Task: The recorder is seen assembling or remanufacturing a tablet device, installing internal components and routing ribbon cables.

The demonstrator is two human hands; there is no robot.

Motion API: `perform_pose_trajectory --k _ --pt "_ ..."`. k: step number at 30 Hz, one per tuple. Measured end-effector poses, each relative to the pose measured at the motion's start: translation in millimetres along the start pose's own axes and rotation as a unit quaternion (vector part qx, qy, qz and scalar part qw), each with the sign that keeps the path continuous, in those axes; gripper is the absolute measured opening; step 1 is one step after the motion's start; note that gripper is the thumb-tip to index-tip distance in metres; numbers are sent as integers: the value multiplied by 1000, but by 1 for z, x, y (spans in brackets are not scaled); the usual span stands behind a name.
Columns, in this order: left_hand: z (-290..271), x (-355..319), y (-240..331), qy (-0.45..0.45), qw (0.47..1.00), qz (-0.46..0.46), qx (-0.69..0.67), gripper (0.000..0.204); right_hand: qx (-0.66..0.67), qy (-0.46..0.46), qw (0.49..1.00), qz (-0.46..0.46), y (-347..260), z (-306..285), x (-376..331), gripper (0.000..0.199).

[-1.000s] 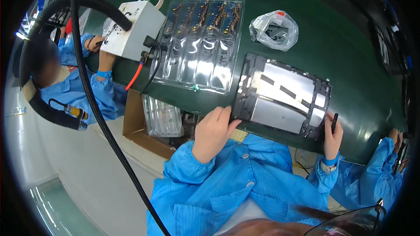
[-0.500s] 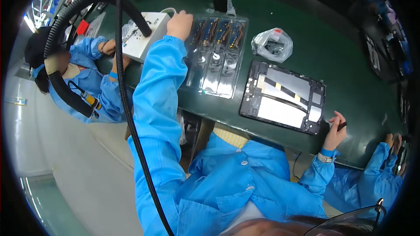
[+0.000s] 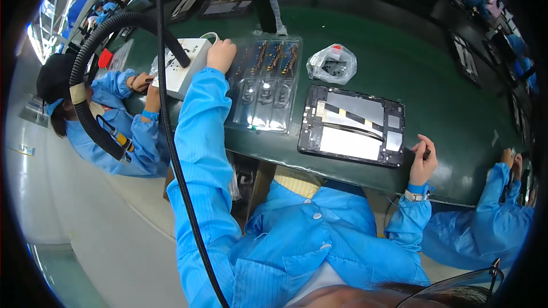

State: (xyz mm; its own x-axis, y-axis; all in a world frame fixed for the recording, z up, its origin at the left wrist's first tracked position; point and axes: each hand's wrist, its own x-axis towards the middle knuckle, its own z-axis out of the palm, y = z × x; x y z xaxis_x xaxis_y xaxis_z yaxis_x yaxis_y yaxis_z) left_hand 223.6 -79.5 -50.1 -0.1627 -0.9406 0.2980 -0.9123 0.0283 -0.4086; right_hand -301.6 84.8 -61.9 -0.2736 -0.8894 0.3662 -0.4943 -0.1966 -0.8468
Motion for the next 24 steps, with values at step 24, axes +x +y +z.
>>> perform_pose_trajectory --k 24 --pt "-218 -187 191 165 950 209 -165 11 372 -383 826 183 -113 93 -74 19"
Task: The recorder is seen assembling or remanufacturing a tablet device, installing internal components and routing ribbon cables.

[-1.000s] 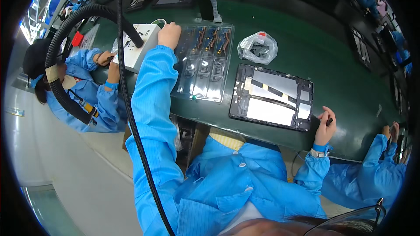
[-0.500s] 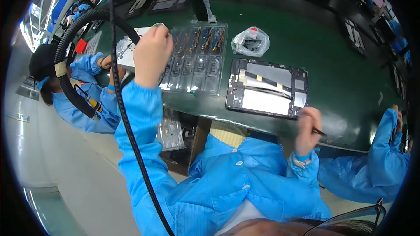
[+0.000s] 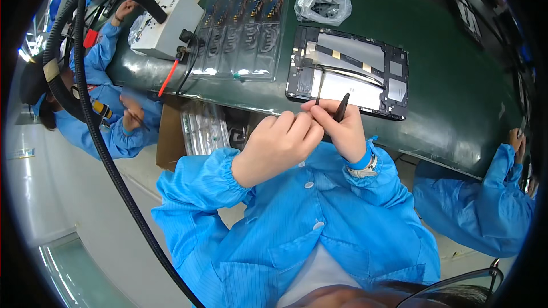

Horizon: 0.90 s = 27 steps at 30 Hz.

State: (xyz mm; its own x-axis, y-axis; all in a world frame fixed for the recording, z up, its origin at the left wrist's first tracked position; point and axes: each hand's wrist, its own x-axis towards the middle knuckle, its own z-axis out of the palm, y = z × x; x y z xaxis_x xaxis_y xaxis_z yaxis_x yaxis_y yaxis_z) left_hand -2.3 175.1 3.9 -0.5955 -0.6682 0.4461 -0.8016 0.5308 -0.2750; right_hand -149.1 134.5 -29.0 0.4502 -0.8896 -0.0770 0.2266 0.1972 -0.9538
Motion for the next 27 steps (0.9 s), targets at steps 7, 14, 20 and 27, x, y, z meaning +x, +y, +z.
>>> perform_pose_trajectory --k 7,14,20,27 --pt "6 7 -14 88 978 -85 -166 29 -107 23 993 -54 -8 -4 -9 19" --pt "7 10 -18 84 954 -129 -257 23 -212 13 964 -158 -14 -3 -14 26" --pt "-6 -4 -9 108 949 -136 -262 24 -268 41 955 -122 -10 2 -20 25" --pt "10 -36 31 121 918 -240 -291 24 -351 -26 915 -197 20 3 -30 22"
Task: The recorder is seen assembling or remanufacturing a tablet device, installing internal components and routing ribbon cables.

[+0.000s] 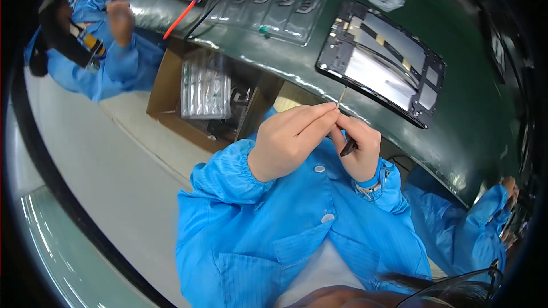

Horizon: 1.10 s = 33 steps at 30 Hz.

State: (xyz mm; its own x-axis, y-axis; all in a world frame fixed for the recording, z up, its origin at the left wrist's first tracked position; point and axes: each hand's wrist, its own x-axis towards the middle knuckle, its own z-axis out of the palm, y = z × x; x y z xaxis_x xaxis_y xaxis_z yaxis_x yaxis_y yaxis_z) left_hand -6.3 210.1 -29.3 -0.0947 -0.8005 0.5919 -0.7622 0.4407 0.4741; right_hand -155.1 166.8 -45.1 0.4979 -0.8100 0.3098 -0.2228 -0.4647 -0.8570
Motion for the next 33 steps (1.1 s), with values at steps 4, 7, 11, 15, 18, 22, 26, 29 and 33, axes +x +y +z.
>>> perform_pose_trajectory --k 4,7,11,15,18,22,26,29,33 --pt "-7 -12 1 6 999 -38 24 23 -6 -33 999 -9 0 7 -3 22" --pt "-13 -18 -2 -17 998 -44 39 22 4 -51 998 -37 4 12 -3 22" --pt "-15 -20 -6 -27 998 -41 28 23 -15 -57 998 -33 4 14 -4 22" --pt "-16 -18 -10 -50 998 -16 35 24 -10 -60 997 -39 6 14 -5 21" --pt "-16 -15 -14 -55 998 -7 15 23 -15 -63 997 -36 7 13 -5 20" --pt "-13 -17 -17 -64 998 1 6 22 -24 -71 997 -24 8 11 -5 20" --pt "-12 -18 -20 -73 997 5 11 22 -22 -86 996 -22 12 12 -6 20" --pt "-13 -17 -20 -83 996 12 23 22 -15 -92 996 -18 16 14 -8 20" --pt "-16 -21 -21 -88 995 12 54 22 -11 -96 995 -19 15 18 -8 24"
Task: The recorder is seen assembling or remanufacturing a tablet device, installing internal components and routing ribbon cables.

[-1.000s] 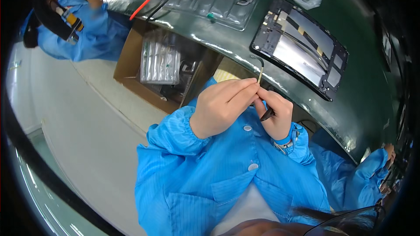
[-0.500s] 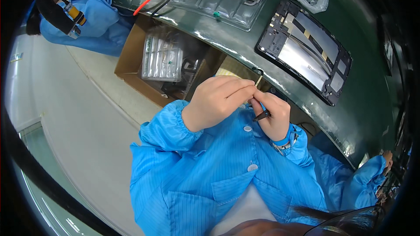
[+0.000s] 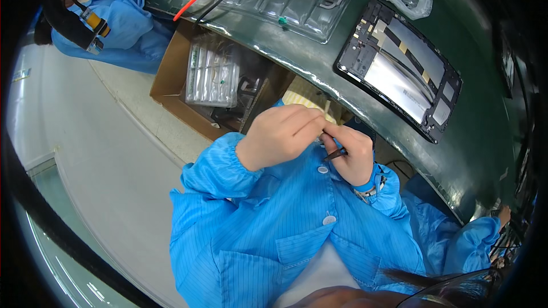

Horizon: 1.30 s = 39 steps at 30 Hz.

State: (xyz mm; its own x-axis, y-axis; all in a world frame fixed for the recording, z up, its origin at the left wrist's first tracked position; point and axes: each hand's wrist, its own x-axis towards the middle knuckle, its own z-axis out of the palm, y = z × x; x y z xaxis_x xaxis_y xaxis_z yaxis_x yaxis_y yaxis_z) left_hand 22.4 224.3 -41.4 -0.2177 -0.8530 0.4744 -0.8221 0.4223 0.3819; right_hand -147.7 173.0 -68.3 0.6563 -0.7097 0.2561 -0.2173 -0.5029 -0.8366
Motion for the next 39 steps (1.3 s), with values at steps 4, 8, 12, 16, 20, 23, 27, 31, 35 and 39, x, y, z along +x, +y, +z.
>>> perform_pose_trajectory --k 4,8,12,16,20,23,27,31,35,39 --pt "-25 -21 -31 102 986 -82 104 19 9 -42 999 14 -1 1 0 31" --pt "-56 -55 -71 162 931 -285 159 13 29 -53 998 11 5 5 -3 37" --pt "-61 -90 -108 57 890 -375 252 13 42 -67 997 14 5 10 -2 35" --pt "-59 -81 -108 -15 807 -514 290 14 43 -57 997 8 6 9 -1 27" --pt "-39 -69 -106 59 874 -432 216 16 97 -70 990 73 5 6 -1 20" --pt "-4 -29 -68 108 925 -334 -146 27 222 -72 959 161 0 -1 4 19" --pt "25 8 -12 137 884 -311 -320 41 328 -60 919 211 1 -5 3 19" --pt "32 19 -10 172 900 -281 -285 27 343 -32 917 201 2 -10 -1 19" --pt "27 24 -5 173 901 -278 -284 20 340 -38 918 200 0 -19 -2 23" --pt "15 29 1 125 930 -217 -269 21 303 12 946 111 -5 -34 14 35"
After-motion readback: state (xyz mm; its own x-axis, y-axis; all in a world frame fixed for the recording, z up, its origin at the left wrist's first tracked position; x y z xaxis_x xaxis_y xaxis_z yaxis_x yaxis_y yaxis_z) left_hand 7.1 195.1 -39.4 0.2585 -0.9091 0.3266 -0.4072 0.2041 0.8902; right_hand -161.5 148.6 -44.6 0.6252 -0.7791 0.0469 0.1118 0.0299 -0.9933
